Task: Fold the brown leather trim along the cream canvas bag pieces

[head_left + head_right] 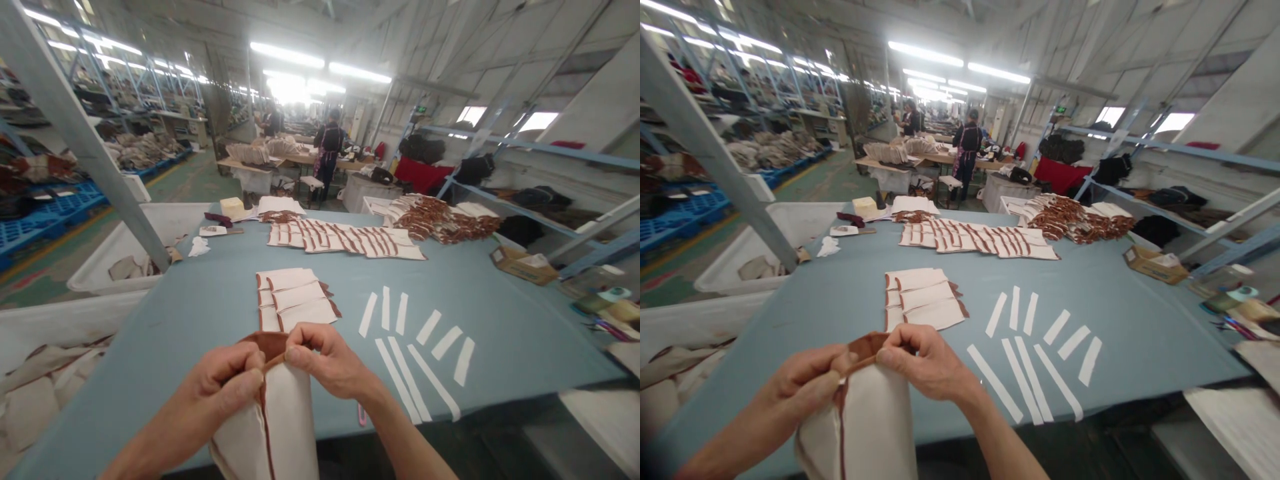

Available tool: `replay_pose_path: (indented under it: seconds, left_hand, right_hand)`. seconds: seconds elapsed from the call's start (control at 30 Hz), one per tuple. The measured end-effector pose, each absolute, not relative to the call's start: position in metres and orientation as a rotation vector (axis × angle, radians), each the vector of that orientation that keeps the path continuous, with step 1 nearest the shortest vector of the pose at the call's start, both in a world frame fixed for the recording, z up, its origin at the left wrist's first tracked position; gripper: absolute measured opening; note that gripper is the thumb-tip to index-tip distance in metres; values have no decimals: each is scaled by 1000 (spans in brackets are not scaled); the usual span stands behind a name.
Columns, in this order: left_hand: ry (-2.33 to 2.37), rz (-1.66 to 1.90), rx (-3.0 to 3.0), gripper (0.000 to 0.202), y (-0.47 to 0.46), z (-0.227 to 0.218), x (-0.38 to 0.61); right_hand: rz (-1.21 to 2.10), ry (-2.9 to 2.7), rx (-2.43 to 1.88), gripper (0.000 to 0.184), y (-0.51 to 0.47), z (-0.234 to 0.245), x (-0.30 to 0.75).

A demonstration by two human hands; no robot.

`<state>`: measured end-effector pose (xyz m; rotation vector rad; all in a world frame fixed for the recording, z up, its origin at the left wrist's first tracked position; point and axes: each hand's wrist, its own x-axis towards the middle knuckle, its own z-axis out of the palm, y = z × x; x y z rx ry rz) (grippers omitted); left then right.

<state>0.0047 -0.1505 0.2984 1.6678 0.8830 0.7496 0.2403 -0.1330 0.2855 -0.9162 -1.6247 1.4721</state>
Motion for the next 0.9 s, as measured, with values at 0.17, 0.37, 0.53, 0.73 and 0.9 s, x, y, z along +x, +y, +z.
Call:
replay_pose_path:
  seconds: [0.17, 0.37, 0.53, 0.73, 0.9]
  left_hand:
    - [1029, 654, 1970, 30, -143, 306, -2]
    - [993, 687, 2141, 32, -131, 305, 0]
    - [904, 659, 1833, 49, -125, 309, 5]
    - [1048, 636, 1826, 59, -117, 305, 7]
    - [1081, 548, 1817, 43, -110, 291, -1]
  right_hand:
    - [1460, -1632, -976, 64, -137, 293, 248]
    - [1443, -1575, -1024, 60, -130, 286, 246]
    - [1470, -1567, -1032, 56, -122, 274, 242]
    - [1484, -1514, -1019, 50, -114, 261, 246]
    - [1379, -1471, -1056, 36, -113, 257, 239]
